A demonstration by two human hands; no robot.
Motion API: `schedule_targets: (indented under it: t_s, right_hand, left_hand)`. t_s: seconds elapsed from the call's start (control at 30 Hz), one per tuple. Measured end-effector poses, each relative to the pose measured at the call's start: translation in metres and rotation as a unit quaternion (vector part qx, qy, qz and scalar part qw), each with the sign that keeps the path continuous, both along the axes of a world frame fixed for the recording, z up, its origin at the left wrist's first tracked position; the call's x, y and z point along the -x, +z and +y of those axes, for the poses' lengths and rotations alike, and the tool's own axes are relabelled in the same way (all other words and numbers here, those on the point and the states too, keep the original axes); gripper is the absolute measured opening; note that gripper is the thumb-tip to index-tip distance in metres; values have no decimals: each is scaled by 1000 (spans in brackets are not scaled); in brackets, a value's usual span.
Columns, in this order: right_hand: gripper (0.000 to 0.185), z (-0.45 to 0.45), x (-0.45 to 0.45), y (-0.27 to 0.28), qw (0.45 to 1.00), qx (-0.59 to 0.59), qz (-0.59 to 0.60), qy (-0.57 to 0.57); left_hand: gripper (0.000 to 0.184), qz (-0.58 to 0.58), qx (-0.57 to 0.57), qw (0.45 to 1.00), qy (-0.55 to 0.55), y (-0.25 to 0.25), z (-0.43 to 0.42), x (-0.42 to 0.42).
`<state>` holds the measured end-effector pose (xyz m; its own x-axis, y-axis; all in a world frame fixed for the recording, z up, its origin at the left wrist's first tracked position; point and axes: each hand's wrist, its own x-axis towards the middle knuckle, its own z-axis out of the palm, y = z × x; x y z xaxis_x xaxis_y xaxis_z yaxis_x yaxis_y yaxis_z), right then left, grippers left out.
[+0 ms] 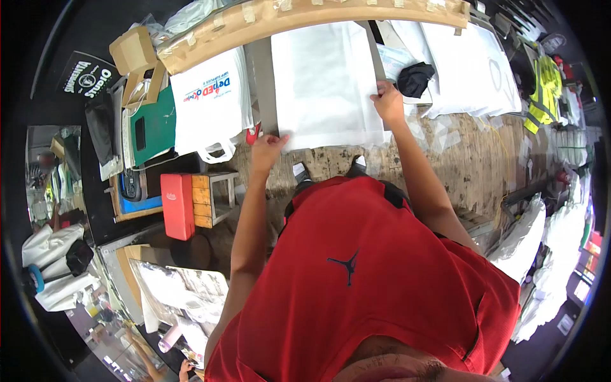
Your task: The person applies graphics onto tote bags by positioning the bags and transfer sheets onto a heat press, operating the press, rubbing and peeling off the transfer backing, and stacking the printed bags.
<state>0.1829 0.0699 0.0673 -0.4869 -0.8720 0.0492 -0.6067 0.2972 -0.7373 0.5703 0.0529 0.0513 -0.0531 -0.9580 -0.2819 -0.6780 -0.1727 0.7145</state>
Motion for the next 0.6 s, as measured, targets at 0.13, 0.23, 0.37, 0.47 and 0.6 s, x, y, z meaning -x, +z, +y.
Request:
schedule_targets:
  t_s: [0.13,0.23,0.37,0.47,0.6]
  right_hand:
    - [30,-10,10,3,999,-22,23,10]
    - [29,-4,10,0,999,-34,30,11]
    - [27,-14,11,-4,1000,-8,18,0]
    - [30,-13,8,-9,1000,-3,22,-13]
    - [32,-18,9,-14,999,10,10,-43]
  left_hand:
    - [46,-14,1,999,-29,2,1,2]
    - [40,20,3,999,-32,-1,-5,-4]
    - [43,65,81,995,8,4,-19,12]
    - [44,-6,38,999,11,5,-37,28]
    - [41,-53,64,996,26,17,-45,42]
